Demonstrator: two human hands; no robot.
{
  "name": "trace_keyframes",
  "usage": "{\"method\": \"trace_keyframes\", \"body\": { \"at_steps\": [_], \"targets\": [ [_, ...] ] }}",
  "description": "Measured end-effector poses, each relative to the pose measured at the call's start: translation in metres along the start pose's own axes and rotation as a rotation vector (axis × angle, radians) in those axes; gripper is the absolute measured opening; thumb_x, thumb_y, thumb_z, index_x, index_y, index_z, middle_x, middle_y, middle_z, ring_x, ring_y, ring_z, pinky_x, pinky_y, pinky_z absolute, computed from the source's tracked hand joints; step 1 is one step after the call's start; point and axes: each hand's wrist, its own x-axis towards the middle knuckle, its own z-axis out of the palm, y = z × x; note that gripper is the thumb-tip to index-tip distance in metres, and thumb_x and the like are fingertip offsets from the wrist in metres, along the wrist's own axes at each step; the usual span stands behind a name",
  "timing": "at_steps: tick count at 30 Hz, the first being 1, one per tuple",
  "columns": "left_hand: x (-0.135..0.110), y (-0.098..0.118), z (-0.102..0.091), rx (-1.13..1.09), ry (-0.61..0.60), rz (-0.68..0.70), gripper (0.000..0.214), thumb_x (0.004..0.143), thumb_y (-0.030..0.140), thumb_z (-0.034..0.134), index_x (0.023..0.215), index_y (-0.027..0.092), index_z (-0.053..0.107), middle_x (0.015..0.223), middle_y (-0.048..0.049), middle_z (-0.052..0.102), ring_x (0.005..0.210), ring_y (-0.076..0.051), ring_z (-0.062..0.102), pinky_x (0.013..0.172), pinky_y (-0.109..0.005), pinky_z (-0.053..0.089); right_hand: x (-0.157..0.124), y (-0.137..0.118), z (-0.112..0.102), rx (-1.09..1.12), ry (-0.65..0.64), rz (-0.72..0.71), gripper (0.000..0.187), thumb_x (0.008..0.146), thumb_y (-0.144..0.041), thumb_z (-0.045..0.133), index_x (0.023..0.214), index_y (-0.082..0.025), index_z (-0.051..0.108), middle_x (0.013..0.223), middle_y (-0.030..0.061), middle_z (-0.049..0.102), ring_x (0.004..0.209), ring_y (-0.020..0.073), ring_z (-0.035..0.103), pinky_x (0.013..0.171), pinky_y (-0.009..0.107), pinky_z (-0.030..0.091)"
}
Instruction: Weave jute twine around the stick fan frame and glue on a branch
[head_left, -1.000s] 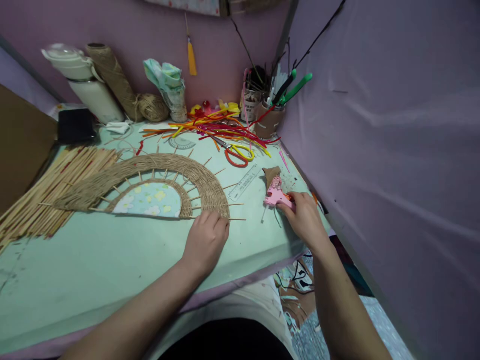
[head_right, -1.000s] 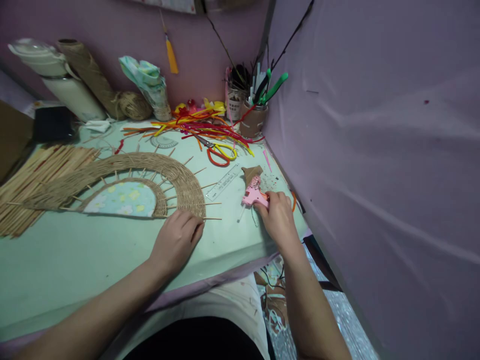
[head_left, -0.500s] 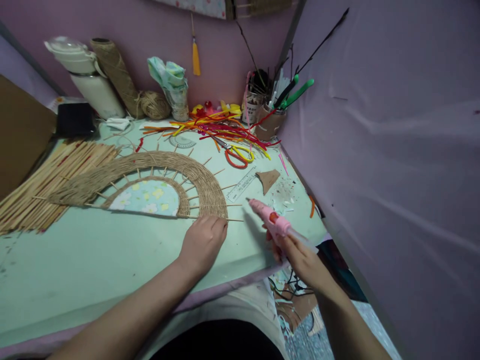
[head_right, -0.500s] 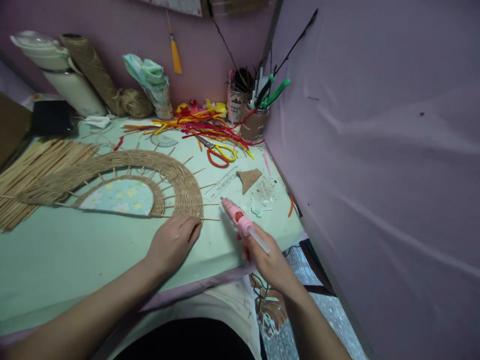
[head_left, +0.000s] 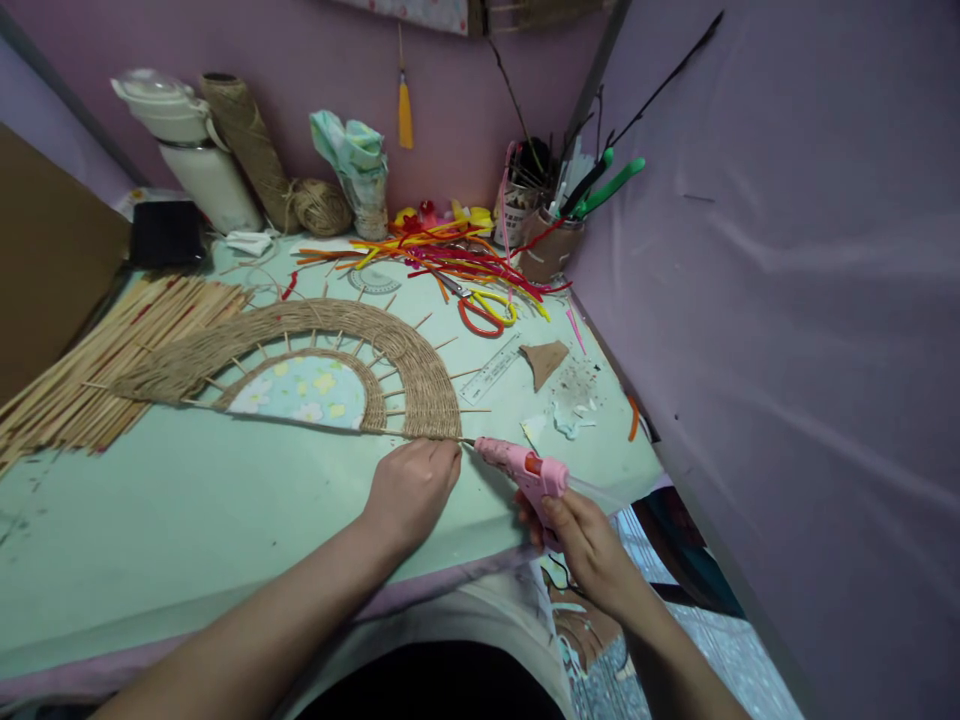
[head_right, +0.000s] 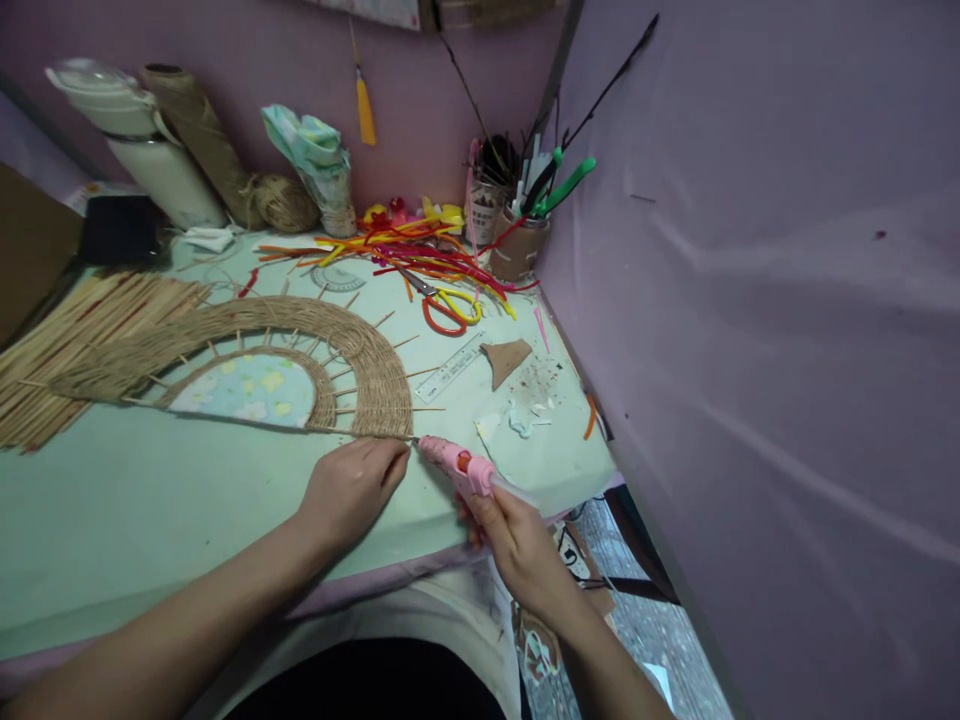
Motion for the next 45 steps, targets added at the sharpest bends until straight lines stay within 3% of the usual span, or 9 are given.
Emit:
{"method": "trace_keyframes", "body": {
  "at_steps": [30,45],
  "targets": [
    [0.000,0.000,0.001,-0.021,-0.014,-0.033,0.020,0.088,0.022,0.050,0.074,0.018,0.064,0.065,-0.0034,0.067,0.061,-0.017,0.061,0.057,-0.029,0.042,0.004,0.013,0.007,-0.058,0.035,-0.009,0.040,0.094,-0.047,0.034,0.074,-0.018,0.052,0.066,0.0016,0.053,0.061,0.0142,0.048,0.055,0.024,0.038],
    [0.000,0.001,0.000,-0.013,-0.038,-0.043,0.022,0.089,0.022,0.048,0.073,0.019,0.063,0.064,-0.0032,0.066,0.061,-0.017,0.060,0.058,-0.028,0.041,0.005,0.007,0.006,-0.133,0.050,-0.066,0.040,0.095,-0.044,0.033,0.069,-0.019,0.050,0.063,0.0014,0.052,0.059,0.0146,0.047,0.054,0.025,0.036]
  ]
}}
